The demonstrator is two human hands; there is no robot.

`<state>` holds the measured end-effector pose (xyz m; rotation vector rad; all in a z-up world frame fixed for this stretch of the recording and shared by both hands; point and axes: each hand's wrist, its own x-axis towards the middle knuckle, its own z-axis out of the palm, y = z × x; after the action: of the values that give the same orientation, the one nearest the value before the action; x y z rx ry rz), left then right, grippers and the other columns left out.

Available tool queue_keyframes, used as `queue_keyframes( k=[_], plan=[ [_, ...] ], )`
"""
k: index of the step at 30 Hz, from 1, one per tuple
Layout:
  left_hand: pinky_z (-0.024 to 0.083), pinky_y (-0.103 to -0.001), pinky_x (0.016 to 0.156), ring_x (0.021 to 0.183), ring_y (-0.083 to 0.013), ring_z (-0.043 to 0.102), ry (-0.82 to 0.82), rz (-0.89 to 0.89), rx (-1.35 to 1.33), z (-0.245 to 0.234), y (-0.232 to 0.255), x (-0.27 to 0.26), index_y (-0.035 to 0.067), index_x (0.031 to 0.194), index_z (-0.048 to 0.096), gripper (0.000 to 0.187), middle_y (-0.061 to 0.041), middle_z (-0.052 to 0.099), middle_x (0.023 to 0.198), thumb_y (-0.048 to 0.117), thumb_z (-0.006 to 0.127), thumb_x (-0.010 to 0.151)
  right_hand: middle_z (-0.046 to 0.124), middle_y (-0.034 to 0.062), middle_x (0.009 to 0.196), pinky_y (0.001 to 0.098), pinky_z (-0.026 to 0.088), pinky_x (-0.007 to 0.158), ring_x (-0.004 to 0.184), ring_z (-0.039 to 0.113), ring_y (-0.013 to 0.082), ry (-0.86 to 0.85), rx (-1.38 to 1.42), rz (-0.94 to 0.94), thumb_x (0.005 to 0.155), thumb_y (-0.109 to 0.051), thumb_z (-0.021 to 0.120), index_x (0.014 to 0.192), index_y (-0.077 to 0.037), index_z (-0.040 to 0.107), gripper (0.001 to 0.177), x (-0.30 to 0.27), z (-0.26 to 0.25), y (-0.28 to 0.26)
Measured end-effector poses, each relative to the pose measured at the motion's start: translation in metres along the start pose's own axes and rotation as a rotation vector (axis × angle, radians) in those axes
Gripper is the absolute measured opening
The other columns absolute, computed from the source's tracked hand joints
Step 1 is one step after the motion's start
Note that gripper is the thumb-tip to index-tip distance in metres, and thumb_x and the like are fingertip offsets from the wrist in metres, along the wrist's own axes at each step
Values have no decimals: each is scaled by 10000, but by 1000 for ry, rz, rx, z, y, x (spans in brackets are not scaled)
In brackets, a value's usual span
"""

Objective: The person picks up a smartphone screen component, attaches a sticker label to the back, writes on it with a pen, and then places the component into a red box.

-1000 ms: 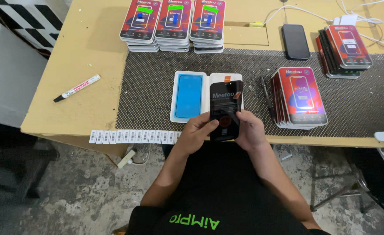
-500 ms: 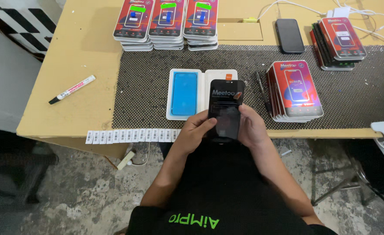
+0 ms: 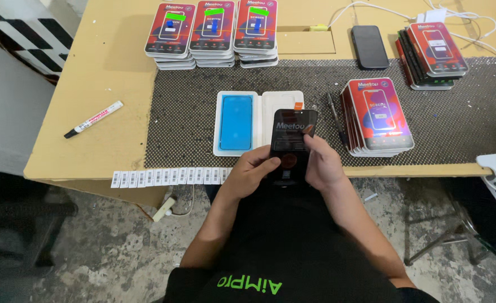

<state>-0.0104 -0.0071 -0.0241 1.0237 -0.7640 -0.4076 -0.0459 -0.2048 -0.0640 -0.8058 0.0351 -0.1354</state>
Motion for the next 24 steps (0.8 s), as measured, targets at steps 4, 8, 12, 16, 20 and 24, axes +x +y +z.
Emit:
queue_keyframes(
  k=[4, 8, 12, 16, 20, 24],
  plan=[
    [558, -441, 930, 989, -188, 673, 7, 4, 6, -3, -7, -3, 0, 1199, 736, 228, -164, 767, 1051, 63, 610, 1020, 725, 260, 1127, 567, 536, 983, 1083, 715, 404, 36, 63, 68, 1007, -293, 503, 1201, 37, 709, 434, -8, 32, -15],
    [551, -415, 930, 994, -165, 659, -14, -6, 17, -4, -3, -3, 9, 1169, 746, 205, -144, 765, 1043, 72, 617, 1022, 735, 262, 1077, 553, 549, 952, 1021, 727, 408, 94, 105, 83, 999, -328, 508, 1166, 31, 725, 451, -5, 24, -11],
    [555, -402, 925, 996, -148, 650, -25, -9, 10, 0, 6, -2, 20, 1159, 745, 193, -135, 764, 1038, 77, 618, 1025, 724, 299, 1067, 561, 554, 943, 1016, 723, 435, 121, 147, 26, 997, -323, 508, 1174, 48, 721, 463, -6, 31, -9],
    [556, -417, 935, 1004, -159, 656, -19, -13, -15, 4, 19, 0, 10, 1165, 741, 198, -146, 766, 1049, 75, 620, 1021, 732, 294, 1071, 541, 562, 962, 1032, 730, 419, 97, 162, 2, 1033, -329, 475, 1135, 25, 729, 447, -4, 26, -10],
    [559, -359, 856, 877, -125, 627, -20, -32, 6, 6, 30, 2, 22, 1077, 754, 156, -104, 752, 921, 77, 619, 1022, 754, 237, 997, 460, 599, 896, 940, 757, 358, 29, 46, -121, 1015, -245, 514, 1070, -6, 727, 325, -9, 39, -17],
    [555, -331, 814, 849, -106, 605, -39, -48, 28, 6, 32, 1, 41, 1024, 757, 119, -82, 738, 877, 80, 645, 1010, 738, 264, 1015, 467, 605, 894, 948, 757, 342, 35, -72, -171, 996, -140, 550, 1099, 41, 692, 253, -4, 13, -7]
  ],
)
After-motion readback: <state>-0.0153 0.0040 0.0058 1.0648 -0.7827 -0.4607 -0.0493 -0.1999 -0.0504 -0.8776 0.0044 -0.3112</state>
